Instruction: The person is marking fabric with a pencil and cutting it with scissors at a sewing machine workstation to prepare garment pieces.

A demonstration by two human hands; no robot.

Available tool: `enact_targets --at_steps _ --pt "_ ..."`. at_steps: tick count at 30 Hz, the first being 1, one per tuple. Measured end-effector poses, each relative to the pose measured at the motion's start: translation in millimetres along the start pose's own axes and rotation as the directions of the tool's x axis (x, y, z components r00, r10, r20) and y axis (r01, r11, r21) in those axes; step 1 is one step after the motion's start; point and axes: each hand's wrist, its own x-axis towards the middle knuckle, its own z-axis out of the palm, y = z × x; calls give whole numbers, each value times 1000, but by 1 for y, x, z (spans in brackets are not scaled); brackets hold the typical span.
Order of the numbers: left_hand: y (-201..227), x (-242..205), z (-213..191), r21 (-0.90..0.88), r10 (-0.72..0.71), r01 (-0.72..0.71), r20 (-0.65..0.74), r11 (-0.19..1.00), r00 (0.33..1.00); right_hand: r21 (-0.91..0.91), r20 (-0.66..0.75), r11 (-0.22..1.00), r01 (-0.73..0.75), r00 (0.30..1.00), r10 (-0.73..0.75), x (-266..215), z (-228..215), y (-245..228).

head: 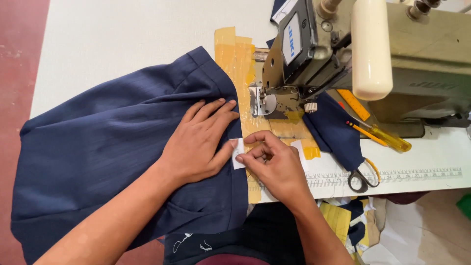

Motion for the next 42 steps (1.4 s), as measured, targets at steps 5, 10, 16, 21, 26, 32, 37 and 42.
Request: enact_targets --at_steps 5,10,16,21,26,32,37,42 --pt "-3 0 0 -10 -4 4 0 1000 1000 -147 79 971 187 981 -177 0 -12 -7" --pt "-1 3 -9 -179 -33 24 -52 984 998 -403 427 760 510 839 -337 -2 -39 -38" --pt "-1 4 -10 -198 -52 45 -33 979 998 -508 607 487 711 696 -383 30 -33 -34" --pt "-3 2 -11 -159 -3 -3 -38 987 999 -518 459 295 802 553 -696 34 -11 -18" --pt "-5 1 -10 -175 -1 -1 -8 985 1000 -558 197 486 673 676 -710 20 -34 2" --pt "-7 0 -12 -180 110 -108 -1 978 994 -437 396 413 799 583 -709 11 -45 4" --pt "-11 -3 -9 -123 90 -81 76 989 993 -702 190 417 578 716 -672 20 -64 16" --pt "-9 -1 -16 -160 106 -89 103 983 989 -714 -18 584 386 824 -566 58 -41 33"
